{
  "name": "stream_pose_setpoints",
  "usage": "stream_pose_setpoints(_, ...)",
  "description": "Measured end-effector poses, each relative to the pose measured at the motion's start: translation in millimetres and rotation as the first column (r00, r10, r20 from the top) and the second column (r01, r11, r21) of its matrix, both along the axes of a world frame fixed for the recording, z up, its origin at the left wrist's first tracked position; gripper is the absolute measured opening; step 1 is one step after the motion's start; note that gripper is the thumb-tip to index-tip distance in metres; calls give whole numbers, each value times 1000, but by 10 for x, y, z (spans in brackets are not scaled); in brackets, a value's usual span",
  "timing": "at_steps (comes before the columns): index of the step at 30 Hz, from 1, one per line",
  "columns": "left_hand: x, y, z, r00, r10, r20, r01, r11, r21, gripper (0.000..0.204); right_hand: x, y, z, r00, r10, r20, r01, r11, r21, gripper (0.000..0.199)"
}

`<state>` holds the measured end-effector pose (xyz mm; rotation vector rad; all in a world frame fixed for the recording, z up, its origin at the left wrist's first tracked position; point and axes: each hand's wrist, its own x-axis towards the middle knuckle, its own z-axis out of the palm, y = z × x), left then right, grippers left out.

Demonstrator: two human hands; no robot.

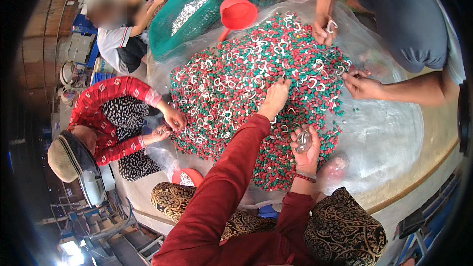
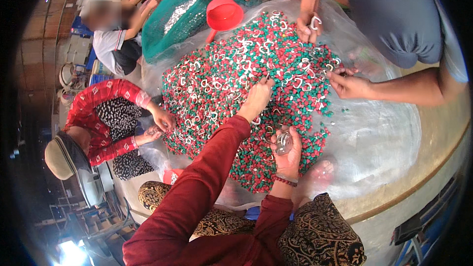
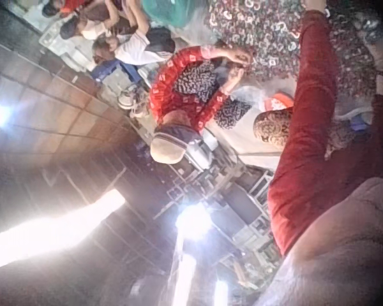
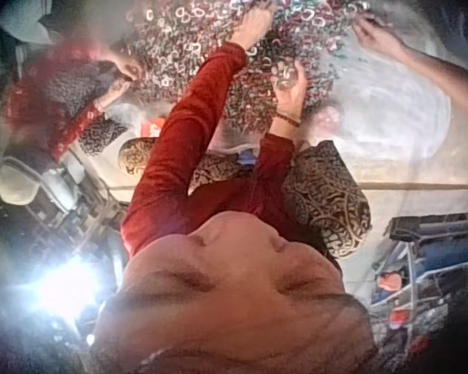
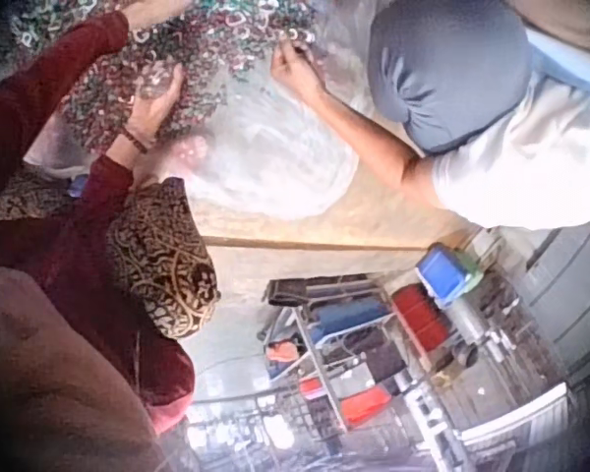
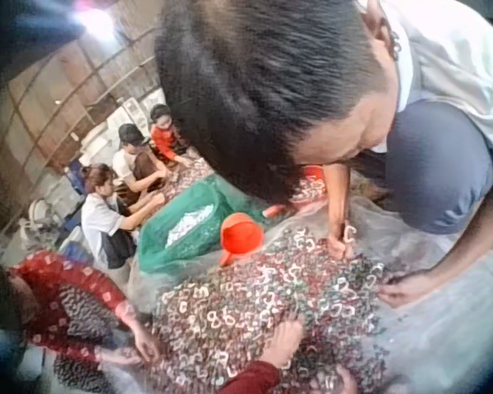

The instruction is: The person sits on the floor and sorts a large pile of red, green, and white bottle caps by hand, picking them up and placing them into separate containers. Other workers are also sorting caps nearby.

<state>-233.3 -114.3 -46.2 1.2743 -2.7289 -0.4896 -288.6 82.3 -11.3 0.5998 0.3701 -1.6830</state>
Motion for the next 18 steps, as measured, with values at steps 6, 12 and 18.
stream_pose_setpoints(6,293,244,140,971,-233,-52,227,968,-102,11,-8,-60,153,998,-24,-56,25,1000,10,32)
stream_pose_setpoints(12,877,334,769,931,240,-275,-208,968,142,12,243,-48,183,995,20,-98,-30,994,-105,43)
stream_pose_setpoints(18,1295,978,1554,866,201,-458,-16,927,376,23,811,-132,272,959,278,-56,-280,960,-30,36)
